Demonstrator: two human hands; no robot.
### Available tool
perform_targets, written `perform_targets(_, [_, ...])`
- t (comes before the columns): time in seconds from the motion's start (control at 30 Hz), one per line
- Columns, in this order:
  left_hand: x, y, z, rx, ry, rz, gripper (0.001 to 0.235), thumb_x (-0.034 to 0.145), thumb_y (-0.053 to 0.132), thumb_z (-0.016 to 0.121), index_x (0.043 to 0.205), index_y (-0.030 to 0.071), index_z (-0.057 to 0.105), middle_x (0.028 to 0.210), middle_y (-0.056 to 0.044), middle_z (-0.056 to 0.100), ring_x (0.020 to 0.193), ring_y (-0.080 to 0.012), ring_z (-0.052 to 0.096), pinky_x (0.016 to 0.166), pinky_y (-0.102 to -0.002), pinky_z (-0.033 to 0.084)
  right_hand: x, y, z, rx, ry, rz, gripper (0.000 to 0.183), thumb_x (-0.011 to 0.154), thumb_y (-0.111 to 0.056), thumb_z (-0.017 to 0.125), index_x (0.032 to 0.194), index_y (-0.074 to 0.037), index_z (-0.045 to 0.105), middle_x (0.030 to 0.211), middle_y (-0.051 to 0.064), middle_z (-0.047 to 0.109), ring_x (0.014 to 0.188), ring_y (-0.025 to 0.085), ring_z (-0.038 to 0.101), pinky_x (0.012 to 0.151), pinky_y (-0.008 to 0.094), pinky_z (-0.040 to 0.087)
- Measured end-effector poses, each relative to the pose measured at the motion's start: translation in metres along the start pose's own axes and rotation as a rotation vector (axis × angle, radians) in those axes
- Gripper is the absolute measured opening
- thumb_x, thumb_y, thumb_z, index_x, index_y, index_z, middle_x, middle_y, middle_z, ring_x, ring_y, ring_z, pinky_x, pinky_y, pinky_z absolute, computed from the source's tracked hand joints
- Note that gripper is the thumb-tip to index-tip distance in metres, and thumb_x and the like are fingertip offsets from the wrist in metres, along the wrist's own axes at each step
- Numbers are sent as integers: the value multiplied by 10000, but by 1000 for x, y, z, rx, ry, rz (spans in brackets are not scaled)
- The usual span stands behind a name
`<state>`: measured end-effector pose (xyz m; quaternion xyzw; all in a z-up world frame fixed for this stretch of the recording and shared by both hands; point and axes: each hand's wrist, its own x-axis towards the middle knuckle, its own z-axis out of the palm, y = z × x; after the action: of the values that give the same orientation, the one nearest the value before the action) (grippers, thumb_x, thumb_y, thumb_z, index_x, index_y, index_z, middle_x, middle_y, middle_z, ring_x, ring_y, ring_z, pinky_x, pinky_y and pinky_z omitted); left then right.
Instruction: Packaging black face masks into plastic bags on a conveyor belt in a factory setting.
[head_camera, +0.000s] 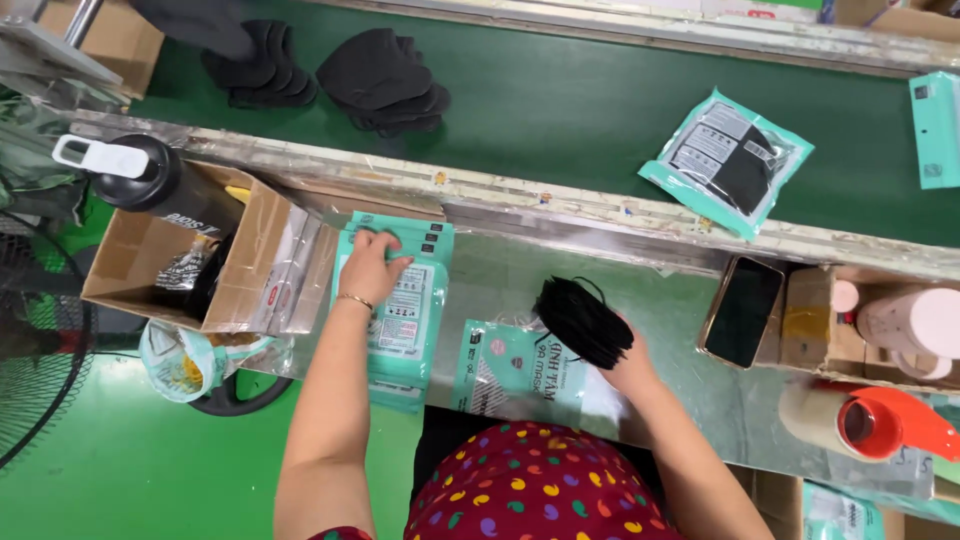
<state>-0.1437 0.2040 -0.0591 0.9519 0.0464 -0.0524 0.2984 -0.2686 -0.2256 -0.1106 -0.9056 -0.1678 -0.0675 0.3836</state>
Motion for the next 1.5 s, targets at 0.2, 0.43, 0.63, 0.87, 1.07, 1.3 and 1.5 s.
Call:
perform_targets(0.2, [9, -20, 7, 5, -47, 19, 308, 831, 292, 823, 984, 93, 644, 1113, -123, 553, 981, -354, 629, 867, -447, 513, -8, 17, 4, -219, -3, -8, 448, 633, -154, 802, 1068, -82, 721, 1091, 156, 700, 1061, 414, 602, 903, 507, 482])
perform_targets(0.43, [-15, 5, 26, -107, 122, 230, 140, 839, 171, 779, 889, 74, 693, 969, -125, 627, 931, -347, 633, 825, -430, 518, 19, -43, -21, 122, -50, 213, 303, 780, -157, 796, 1064, -87, 720, 1060, 79, 706, 1053, 325, 629, 930, 442, 515])
perform_targets(0.63, [-93, 116, 34, -150, -16, 887, 181, 773, 66, 658, 947, 77, 709, 950, -76, 659, 936, -302, 638, 831, -421, 499, 7, -56, 0, 1045, -153, 562, 438, 838, -80, 790, 1246, 17, 662, 1218, 79, 676, 1108, 179, 611, 974, 341, 499])
perform_targets(0.87, [-92, 139, 32, -10, -101, 1170, 277, 758, 104, 654, 1033, 97, 691, 1082, -50, 596, 1015, -257, 591, 879, -385, 500, 9, -42, 7, 802, 82, 600, 352, 879, -139, 768, 1208, -55, 677, 1116, 18, 704, 1014, 143, 646, 909, 321, 542])
perform_targets(1.07, [-93, 152, 32, 22, -154, 1209, 231, 763, 119, 663, 993, 105, 670, 1046, -46, 595, 985, -251, 585, 882, -374, 492, 7, -26, 25, 734, 51, 580, 234, 888, -131, 749, 1099, -36, 718, 984, 19, 707, 905, 133, 649, 817, 312, 558])
perform_targets(1.3, [-95, 157, 30, 26, -76, 1145, 223, 762, 82, 636, 981, 114, 666, 1036, -30, 597, 989, -237, 583, 892, -362, 485, 5, -42, 24, 848, -19, 677, 242, 895, -109, 733, 1088, 36, 733, 953, 35, 681, 863, 122, 611, 789, 312, 526])
perform_targets(1.5, [-100, 154, 40, 33, -76, 1079, 193, 778, 78, 631, 964, 118, 664, 1009, -32, 589, 970, -243, 579, 852, -368, 477, -4, -20, 44, 915, 88, 960, 293, 885, -143, 755, 1104, 52, 751, 999, 67, 744, 899, 154, 661, 817, 326, 541])
